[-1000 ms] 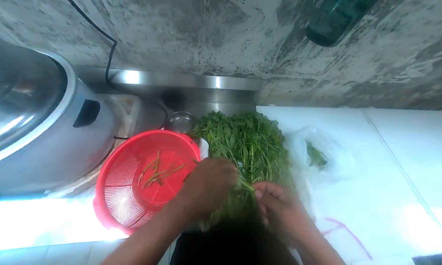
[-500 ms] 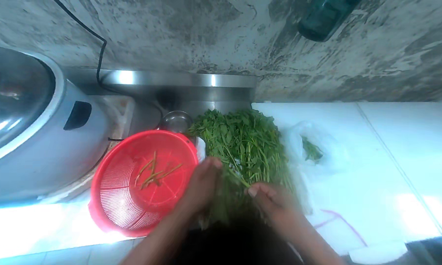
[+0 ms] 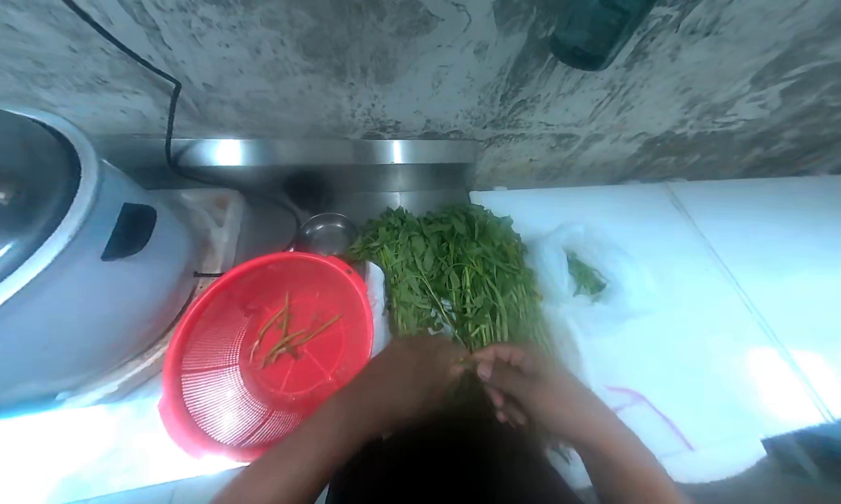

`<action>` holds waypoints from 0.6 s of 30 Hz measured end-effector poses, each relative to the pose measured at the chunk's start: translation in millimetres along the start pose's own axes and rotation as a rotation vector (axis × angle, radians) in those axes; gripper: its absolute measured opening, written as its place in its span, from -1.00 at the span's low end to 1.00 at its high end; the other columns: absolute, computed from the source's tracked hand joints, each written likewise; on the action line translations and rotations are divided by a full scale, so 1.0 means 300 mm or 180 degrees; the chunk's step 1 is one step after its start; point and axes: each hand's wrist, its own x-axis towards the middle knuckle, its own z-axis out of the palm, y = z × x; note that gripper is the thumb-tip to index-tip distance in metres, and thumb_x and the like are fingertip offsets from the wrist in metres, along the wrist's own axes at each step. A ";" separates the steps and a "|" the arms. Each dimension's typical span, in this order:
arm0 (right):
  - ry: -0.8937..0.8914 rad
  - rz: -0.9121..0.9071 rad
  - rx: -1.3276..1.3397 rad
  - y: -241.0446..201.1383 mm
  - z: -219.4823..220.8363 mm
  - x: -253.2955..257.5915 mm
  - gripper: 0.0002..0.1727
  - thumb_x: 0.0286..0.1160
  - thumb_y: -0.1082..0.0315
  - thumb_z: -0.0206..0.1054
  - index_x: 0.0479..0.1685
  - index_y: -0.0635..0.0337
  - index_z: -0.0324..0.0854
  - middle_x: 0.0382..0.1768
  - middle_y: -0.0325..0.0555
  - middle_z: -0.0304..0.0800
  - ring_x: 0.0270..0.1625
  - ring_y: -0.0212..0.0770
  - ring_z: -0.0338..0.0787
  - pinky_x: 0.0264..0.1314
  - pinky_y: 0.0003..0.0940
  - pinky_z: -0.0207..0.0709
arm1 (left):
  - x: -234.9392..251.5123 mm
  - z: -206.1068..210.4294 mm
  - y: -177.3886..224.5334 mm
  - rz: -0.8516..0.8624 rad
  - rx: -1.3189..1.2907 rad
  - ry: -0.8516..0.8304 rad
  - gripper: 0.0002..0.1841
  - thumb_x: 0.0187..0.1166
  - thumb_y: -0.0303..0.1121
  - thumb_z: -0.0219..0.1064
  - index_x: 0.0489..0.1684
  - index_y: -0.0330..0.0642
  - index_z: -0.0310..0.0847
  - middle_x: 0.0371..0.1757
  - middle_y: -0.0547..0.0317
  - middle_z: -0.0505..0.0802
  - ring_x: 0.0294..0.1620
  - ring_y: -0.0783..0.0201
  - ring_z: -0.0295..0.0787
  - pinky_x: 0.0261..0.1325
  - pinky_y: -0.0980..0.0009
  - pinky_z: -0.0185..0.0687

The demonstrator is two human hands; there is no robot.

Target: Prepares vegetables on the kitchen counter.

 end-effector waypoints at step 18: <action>-0.0085 -0.0298 0.0073 0.014 0.025 0.001 -0.20 0.56 0.35 0.32 0.85 -0.03 0.13 -0.36 -0.20 0.74 -0.41 -0.32 0.72 -0.31 -0.39 0.69 | 0.025 0.006 0.028 -0.0392 -0.0841 0.0881 -0.64 0.81 -0.08 0.12 0.14 -0.14 0.70 0.01 0.11 0.86 -0.03 0.27 0.84 0.07 0.16 0.80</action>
